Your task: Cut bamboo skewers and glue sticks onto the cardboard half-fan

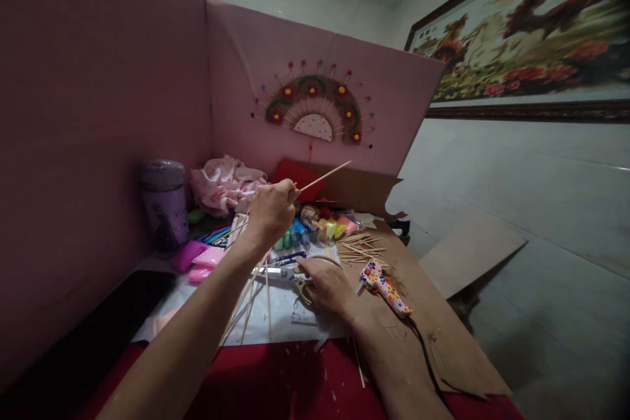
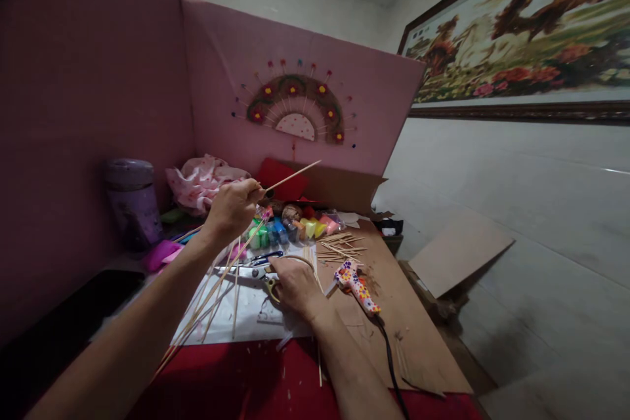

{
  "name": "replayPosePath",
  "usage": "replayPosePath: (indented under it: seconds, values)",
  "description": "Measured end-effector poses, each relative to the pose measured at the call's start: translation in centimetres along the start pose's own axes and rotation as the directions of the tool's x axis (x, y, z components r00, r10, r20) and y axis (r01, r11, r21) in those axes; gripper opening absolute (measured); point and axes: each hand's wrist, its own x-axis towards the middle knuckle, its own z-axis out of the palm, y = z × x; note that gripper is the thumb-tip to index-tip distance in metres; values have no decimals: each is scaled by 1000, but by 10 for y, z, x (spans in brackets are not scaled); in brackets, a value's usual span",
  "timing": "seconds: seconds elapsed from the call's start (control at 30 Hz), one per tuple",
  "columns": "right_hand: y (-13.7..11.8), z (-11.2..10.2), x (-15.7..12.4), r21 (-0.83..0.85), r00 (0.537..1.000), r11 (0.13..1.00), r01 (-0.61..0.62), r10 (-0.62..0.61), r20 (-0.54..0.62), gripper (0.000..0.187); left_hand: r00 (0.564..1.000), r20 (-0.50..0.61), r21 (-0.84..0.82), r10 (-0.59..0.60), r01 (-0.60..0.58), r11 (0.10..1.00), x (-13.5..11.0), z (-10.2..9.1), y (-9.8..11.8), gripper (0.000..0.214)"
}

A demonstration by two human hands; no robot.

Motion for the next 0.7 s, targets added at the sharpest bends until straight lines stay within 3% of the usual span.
replayPosePath:
  seconds: [0.1,0.2,0.3,0.37,0.43,0.47,0.5,0.57,0.63,0.7]
  values:
    - [1,6,1,-6,1000,1000,-1,1,-29,48,996,83,22,31,-33,999,-2,2,5,29]
    - [3,5,-1,-58,998,997,-43,40,-57,32,980,187,39,72,-80,996,-3,4,8,28]
    - [4,-2,-3,-71,970,992,-102,83,-227,11,946,304,52,116,-138,989,-4,8,7,27]
    - [4,-8,-4,-47,882,984,-173,133,-453,19,914,372,47,162,-193,980,-6,10,7,24]
    - [5,-14,-4,-39,737,970,-239,155,-658,21,873,426,17,236,-268,963,-9,12,9,22]
    - [6,-16,-4,-52,691,967,-249,140,-709,22,851,445,-6,278,-308,951,-11,13,10,22]
    - [7,-18,-4,-71,678,968,-240,115,-726,25,833,458,-26,312,-338,941,-12,14,12,22]
    - [9,-18,-4,-107,720,976,-192,66,-691,27,814,462,-58,352,-368,928,-15,16,15,22]
    - [10,-17,-4,-106,771,982,-158,56,-635,27,818,448,-72,360,-368,927,-17,18,18,21]
    - [11,-16,-5,-88,793,982,-165,80,-604,28,826,438,-69,355,-363,929,-18,20,19,21]
